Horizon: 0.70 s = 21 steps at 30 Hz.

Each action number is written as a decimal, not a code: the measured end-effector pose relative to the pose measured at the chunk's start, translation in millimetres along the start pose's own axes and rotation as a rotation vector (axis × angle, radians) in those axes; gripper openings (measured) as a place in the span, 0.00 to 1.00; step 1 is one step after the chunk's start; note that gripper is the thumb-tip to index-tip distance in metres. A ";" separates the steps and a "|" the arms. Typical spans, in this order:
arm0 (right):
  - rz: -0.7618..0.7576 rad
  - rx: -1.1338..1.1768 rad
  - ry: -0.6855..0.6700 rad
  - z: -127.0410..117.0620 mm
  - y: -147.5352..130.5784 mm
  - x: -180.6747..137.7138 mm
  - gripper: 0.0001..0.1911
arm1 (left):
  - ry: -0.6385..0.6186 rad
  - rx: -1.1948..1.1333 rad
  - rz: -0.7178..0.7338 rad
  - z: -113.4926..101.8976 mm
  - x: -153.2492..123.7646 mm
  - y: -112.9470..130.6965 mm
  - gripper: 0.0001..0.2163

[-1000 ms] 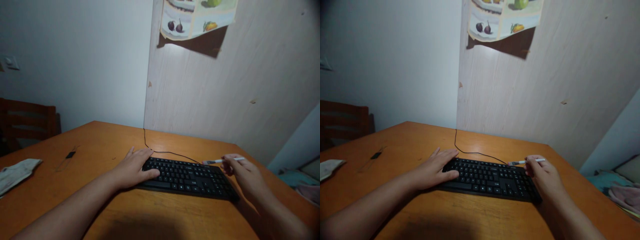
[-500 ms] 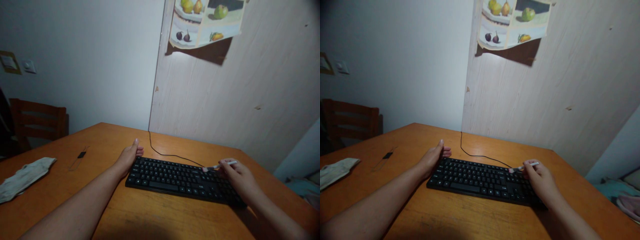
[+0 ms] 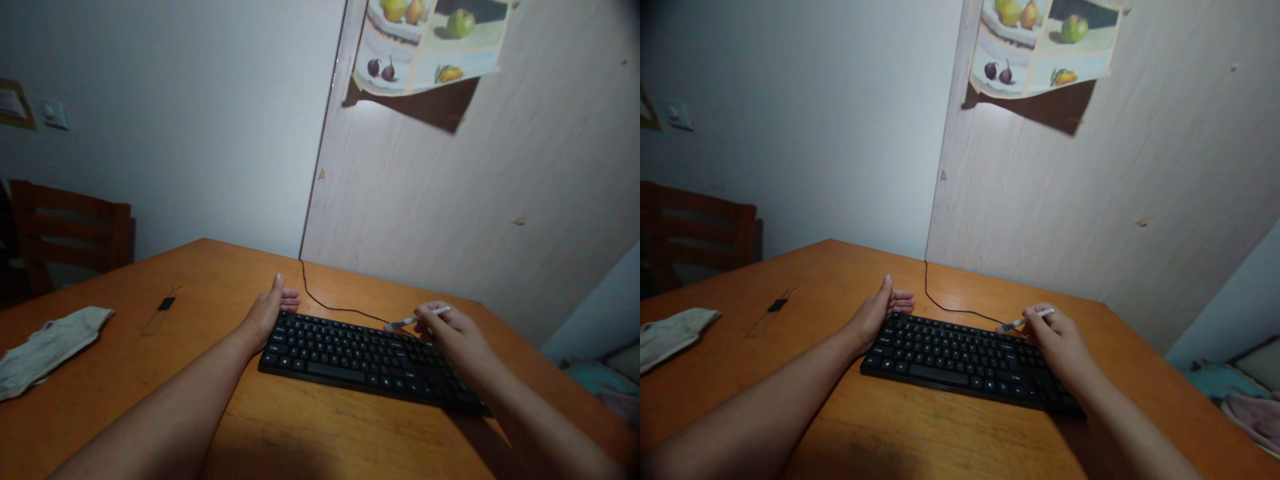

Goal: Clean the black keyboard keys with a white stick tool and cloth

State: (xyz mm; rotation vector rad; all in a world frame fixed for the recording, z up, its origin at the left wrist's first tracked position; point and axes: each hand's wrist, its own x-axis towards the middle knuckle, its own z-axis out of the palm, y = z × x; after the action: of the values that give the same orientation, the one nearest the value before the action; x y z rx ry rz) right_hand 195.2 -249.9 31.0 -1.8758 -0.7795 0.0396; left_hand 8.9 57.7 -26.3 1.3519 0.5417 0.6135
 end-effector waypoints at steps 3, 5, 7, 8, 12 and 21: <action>0.021 0.069 -0.145 16.4 -11.4 0.4 0.20 | 0.006 0.028 0.001 0.8 -1.0 0.6 0.43; 0.017 -0.009 -0.095 23.3 -13.6 2.8 0.21 | 0.011 0.030 0.003 1.7 -2.2 1.3 0.43; -0.001 -0.082 0.022 26.8 -12.8 5.9 0.21 | 0.013 0.026 0.007 2.5 -3.3 1.7 0.43; -0.005 -0.080 0.053 27.9 -12.3 7.1 0.21 | 0.012 0.024 0.009 2.8 -3.6 1.8 0.43; -0.004 0.017 -0.093 33.4 -12.1 9.3 0.22 | 0.008 0.019 0.012 3.0 -3.4 0.7 0.43; -0.044 -0.026 -0.075 47.2 -15.4 12.7 0.21 | 0.025 0.017 0.019 4.9 -3.3 0.1 0.44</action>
State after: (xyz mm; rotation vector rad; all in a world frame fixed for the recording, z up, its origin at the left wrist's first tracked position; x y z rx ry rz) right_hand 180.1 -201.2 27.0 -1.8894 -0.8764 0.0728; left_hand 9.8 51.9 -25.4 1.3688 0.5558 0.6433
